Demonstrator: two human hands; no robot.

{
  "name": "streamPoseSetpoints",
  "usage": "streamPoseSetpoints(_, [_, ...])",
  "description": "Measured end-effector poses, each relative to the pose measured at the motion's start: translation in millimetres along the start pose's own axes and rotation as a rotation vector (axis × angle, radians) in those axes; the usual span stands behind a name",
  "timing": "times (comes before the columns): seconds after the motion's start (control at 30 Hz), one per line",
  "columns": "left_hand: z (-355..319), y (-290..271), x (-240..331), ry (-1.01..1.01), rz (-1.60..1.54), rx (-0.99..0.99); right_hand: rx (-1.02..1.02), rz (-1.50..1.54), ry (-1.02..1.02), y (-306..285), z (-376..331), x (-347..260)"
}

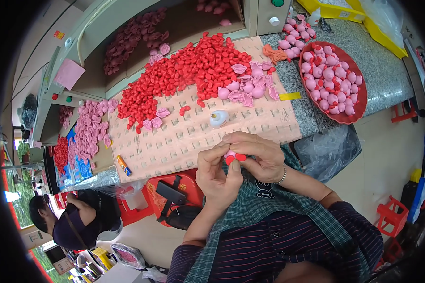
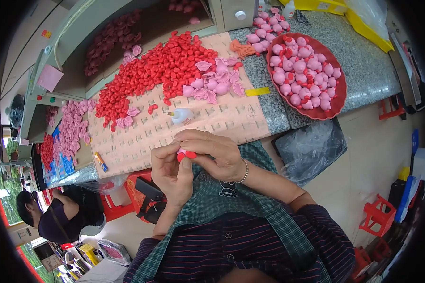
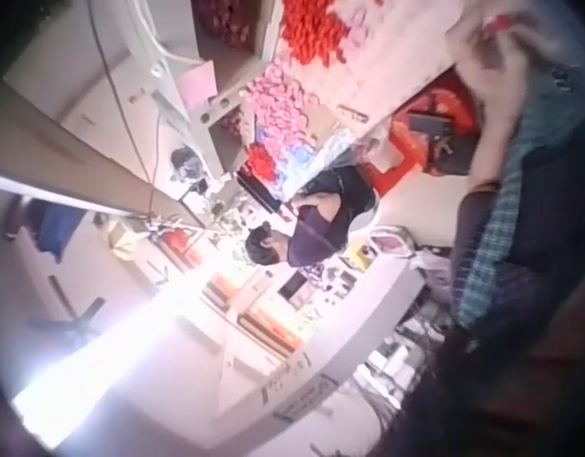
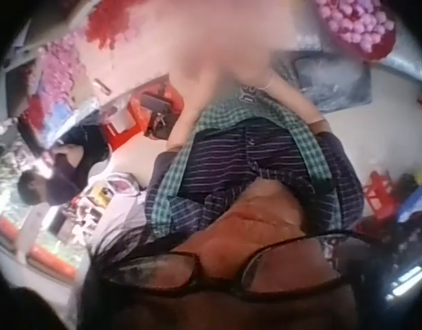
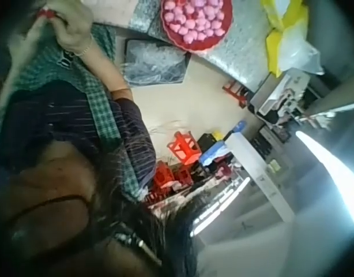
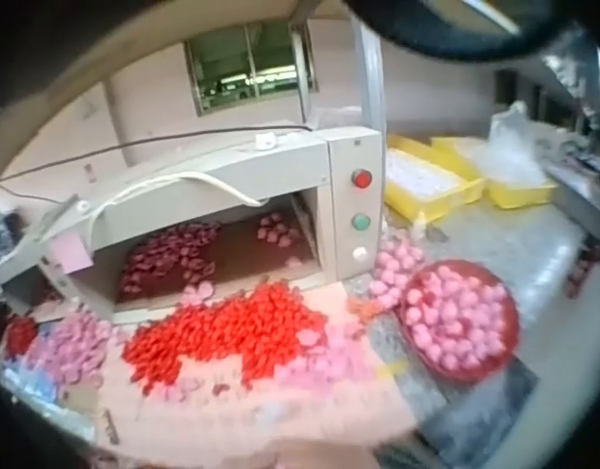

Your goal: Assembling small plastic toy components by hand at a workbench.

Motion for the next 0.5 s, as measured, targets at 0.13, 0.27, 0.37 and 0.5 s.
streamPoseSetpoints(0.13, [-3.0, 3.9, -1.5, 0.027, 0.088, 0.024, 0.016, 0.064, -0.018, -0.8, -4.0, 3.2])
streamPoseSetpoints(0.27, [-5.8, 6.4, -4.2, 0.038, 0.083, 0.035, -0.006, 0.094, 0.001, -0.9, -7.5, 3.5])
streamPoseSetpoints(0.37, [-7.6, 7.1, -4.6, 0.04, 0.074, 0.051, -0.024, 0.084, -0.005, -1.0, -6.8, 1.3])
streamPoseSetpoints(0.5, [-8.8, 7.4, -5.5, 0.042, 0.103, 0.067, -0.015, 0.094, -0.013, -0.7, -8.6, 0.9])
Point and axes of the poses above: each hand's wrist, its own z-axis towards the middle knuckle, its own y-axis out of the palm, x = y × z, the point moved 4 cm from there along z, towards the middle knuckle, and after that the axes turned 10 degrees about z, right-handed, at the moved point
